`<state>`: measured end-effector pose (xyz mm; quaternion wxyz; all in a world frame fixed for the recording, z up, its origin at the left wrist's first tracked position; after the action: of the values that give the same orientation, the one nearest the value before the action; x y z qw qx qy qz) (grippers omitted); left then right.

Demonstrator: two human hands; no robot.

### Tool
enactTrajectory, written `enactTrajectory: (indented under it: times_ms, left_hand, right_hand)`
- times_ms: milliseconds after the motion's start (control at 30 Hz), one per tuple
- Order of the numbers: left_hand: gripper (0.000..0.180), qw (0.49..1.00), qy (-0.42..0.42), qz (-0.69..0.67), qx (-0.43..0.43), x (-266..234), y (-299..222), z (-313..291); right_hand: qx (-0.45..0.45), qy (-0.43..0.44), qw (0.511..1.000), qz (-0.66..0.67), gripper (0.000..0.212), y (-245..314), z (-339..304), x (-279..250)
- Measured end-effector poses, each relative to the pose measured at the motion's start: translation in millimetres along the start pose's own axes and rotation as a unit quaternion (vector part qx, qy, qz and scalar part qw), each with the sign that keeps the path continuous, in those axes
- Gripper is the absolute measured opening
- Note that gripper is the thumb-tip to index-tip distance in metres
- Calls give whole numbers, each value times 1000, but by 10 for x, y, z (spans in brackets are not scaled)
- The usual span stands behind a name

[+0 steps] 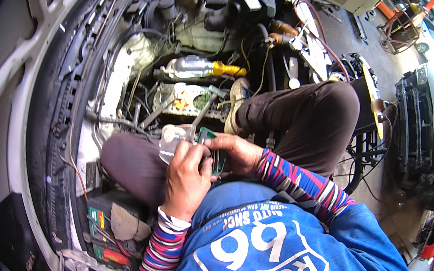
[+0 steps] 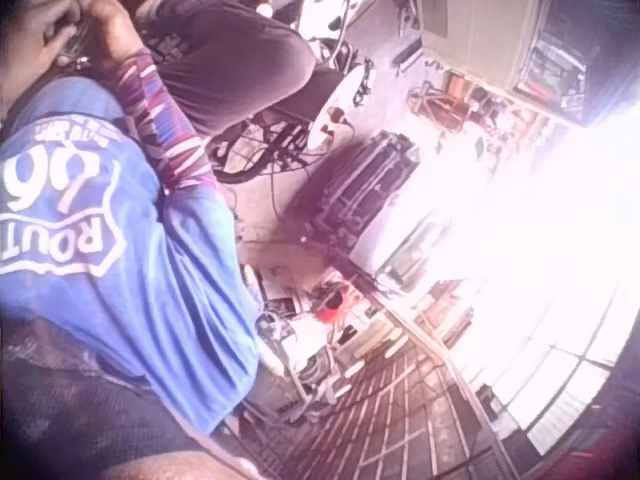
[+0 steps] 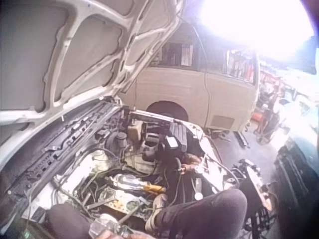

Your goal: The person sits in the engine bay of a white car, selects bolts from a small plastic case, and places them into the engine block. They then connect red and black jumper cables to the car battery terminals.

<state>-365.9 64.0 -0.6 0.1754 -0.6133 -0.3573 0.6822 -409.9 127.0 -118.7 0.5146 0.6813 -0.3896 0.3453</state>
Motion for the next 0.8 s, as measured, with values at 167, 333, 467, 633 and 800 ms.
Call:
enactTrajectory:
  times_ms: [167,333,467,633,800]
  left_hand:
    - [13,999,17,10,47,45,-205,170]
    - [12,995,45,66,60,199,-390,342]
    - [15,990,94,42,99,416,-419,450]
    - [24,975,199,47,90,838,-296,406]
    - [31,974,191,65,99,869,-190,290]
  right_hand:
    - [-36,-55,998,17,28,109,-98,-231]
    - [-77,-98,989,80,31,117,-242,-532]
    - [-106,-25,992,71,34,122,-406,-614]
    - [23,-157,983,94,27,-286,-498,-1057]
    - [47,-168,982,68,29,-408,-319,-1149]
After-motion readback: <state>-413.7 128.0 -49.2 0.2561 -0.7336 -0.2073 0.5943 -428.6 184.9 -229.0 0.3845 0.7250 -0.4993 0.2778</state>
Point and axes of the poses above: each hand's wrist, its own z-axis towards the middle knuckle, its own x-axis out of the palm, y = z × x, the point moved 10 cm from there along z, towards the middle knuckle, and after that the axes turned 10 degrees about y, right-handed, at the moved point
